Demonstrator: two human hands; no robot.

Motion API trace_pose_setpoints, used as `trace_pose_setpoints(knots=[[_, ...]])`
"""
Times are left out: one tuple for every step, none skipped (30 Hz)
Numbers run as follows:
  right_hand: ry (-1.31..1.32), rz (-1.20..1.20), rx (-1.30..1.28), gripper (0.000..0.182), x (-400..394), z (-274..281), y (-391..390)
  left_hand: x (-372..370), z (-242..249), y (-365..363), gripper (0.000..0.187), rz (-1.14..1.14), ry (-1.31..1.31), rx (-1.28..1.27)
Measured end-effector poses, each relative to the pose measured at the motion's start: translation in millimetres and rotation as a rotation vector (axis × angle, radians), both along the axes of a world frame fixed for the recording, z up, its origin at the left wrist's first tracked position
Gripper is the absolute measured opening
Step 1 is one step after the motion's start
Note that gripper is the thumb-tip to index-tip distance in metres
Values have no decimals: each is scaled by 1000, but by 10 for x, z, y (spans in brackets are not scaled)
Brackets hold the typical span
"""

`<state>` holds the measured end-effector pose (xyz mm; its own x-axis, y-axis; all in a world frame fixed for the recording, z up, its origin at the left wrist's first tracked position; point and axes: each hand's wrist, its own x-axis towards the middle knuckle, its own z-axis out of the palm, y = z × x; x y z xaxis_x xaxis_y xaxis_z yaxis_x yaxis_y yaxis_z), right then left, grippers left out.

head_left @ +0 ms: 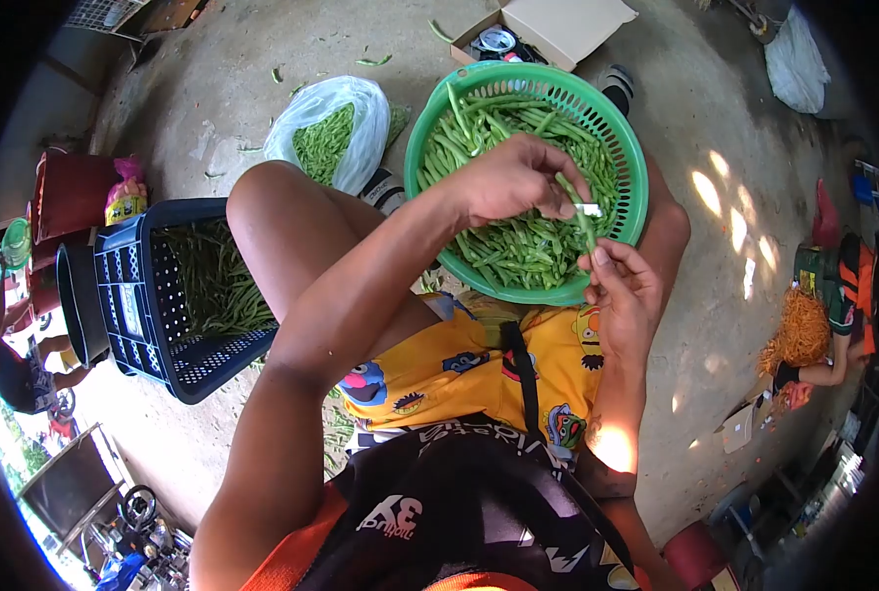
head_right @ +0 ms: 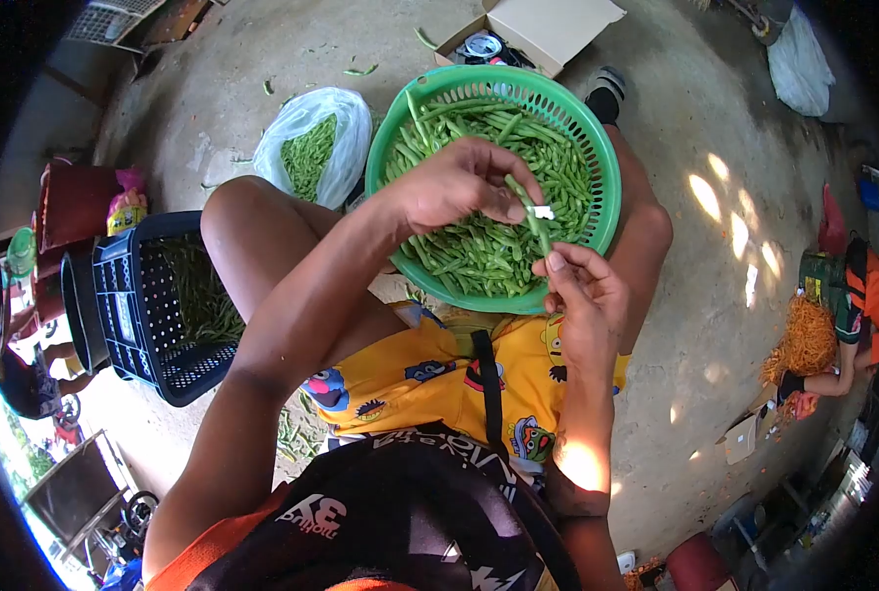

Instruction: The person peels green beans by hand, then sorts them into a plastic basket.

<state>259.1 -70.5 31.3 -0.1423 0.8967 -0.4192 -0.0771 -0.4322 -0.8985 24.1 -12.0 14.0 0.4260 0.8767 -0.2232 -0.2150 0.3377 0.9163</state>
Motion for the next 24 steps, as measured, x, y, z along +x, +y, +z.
trace_pose_setpoints(knots=[[22,10,8,20,10,-5,0,-43,-24,7,27,2,-2,-2],[22,13,9,20,13,-1,0,-129,-38,34,27,12,27,-4],[6,19,20,20,9,11,1,-180,-35,55,26,21,59,-4],[-11,24,30,20,5,23,-3,-170,-37,52,26,19,61,-3],[-9,23,33,20,-14,30,6,-151,-40,54,26,26,66,18],[-13,19,33,20,-41,33,16,-137,-17,51,25,32,71,38],[-19,15,32,20,-59,29,23,-129,-1,48,25,32,72,37],[-20,16,32,20,-63,21,31,-124,12,45,25,17,69,30],[1,18,27,19,-56,12,33,-121,4,34,25,3,64,20],[20,21,21,19,-42,9,26,-160,-38,39,25,5,61,16],[18,23,20,19,-22,16,15,-238,-79,73,26,47,60,13],[7,15,27,19,-4,28,12,-291,-78,106,27,88,63,15],[-2,4,33,19,0,36,11,-304,-79,118,29,108,74,8],[1,3,35,19,-10,32,16,-293,-85,114,29,107,76,10],[0,3,26,19,-27,21,24,-250,-34,90,29,62,35,3],[-1,3,16,19,-45,15,31,-192,11,62,30,16,-7,-6],[-2,3,17,19,-69,10,40,-105,5,45,31,-27,19,17],[15,8,17,19,-104,11,44,-110,10,44,31,-25,18,16],[31,12,14,19,-117,14,31,-115,12,38,31,-43,44,18],[28,14,9,19,-103,21,17,-121,15,35,31,-60,68,22],[20,3,12,19,-82,31,11,-193,-15,52,31,-29,95,49],[14,-8,17,19,-65,39,18,-247,-36,77,31,-28,96,52],[15,-9,19,19,-44,29,19,-289,-55,96,32,19,95,28],[15,-3,19,19,-39,18,23,-308,-1,103,32,68,94,6]])
